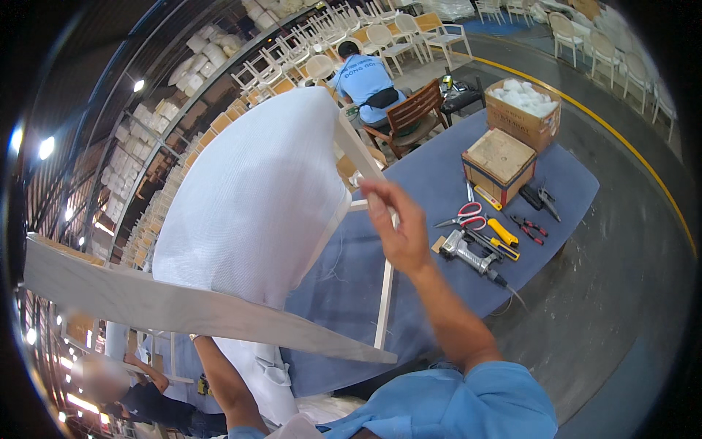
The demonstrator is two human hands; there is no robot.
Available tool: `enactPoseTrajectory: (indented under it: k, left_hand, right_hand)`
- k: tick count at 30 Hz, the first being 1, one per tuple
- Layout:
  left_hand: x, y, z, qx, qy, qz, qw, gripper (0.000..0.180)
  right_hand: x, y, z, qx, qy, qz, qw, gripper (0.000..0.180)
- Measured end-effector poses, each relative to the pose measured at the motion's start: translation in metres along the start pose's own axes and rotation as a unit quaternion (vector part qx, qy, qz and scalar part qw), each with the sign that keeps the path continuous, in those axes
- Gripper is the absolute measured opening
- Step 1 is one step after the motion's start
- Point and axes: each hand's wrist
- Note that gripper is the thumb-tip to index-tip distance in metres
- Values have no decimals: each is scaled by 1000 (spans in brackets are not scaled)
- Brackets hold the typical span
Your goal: The person staples light blue fabric onto a white wooden chair frame using a pneumatic staple gun. They repeatedly reposition the chair to access different sides, pull the fabric taut, and trim excess material with a utility knife.
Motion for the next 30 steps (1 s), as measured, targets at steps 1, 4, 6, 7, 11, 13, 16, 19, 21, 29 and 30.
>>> enactPoseTrajectory:
  k: [1, 4, 6, 7, 11, 13, 16, 19, 21, 29, 30]
  left_hand:
    - [10, 2, -1, 10, 8, -2, 1000, 64]
    - [26, 10, -2, 31, 25, -10, 999, 63]
    - [32, 16, -5, 41, 32, -11, 999, 63]
    - [32, 18, -4, 47, 37, -12, 998, 63]
    - [42, 31, -12, 62, 41, -2, 997, 63]
    - [47, 40, -20, 80, 45, 8, 996, 63]
    - [60, 56, -37, 100, 40, 18, 994, 63]
    - [59, 70, -36, 113, 52, 24, 992, 63]
    - [65, 73, -32, 116, 64, 33, 991, 63]
    - [143, 158, -4, 136, 48, 145, 979, 70]
    - [173, 182, 25, 156, -4, 176, 972, 73]
  right_hand:
    - [-7, -24, 5, -7, -20, -68, 997, 32]
    - [-30, -88, 23, -52, -5, -233, 971, 42]
    - [-39, -119, 45, -73, -19, -282, 957, 46]
    - [-36, -131, 55, -88, 17, -308, 947, 46]
    - [-2, -115, 114, -173, 118, -352, 912, 42]
    - [1, -124, 111, -214, 103, -339, 910, 40]
    - [23, -152, 108, -237, 124, -337, 903, 40]
    - [71, -214, 99, -247, 118, -316, 909, 40]
    - [107, -245, 84, -199, 178, -267, 926, 47]
    - [228, -243, 65, -202, -77, 324, 921, 81]
    - [232, -231, 70, -158, -109, 350, 917, 84]
Point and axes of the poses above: each hand's wrist, its own y-axis away from the middle knuckle, its own z-axis out of the palm, x = y × z, and after that the axes turned 6 degrees about x, right-handed
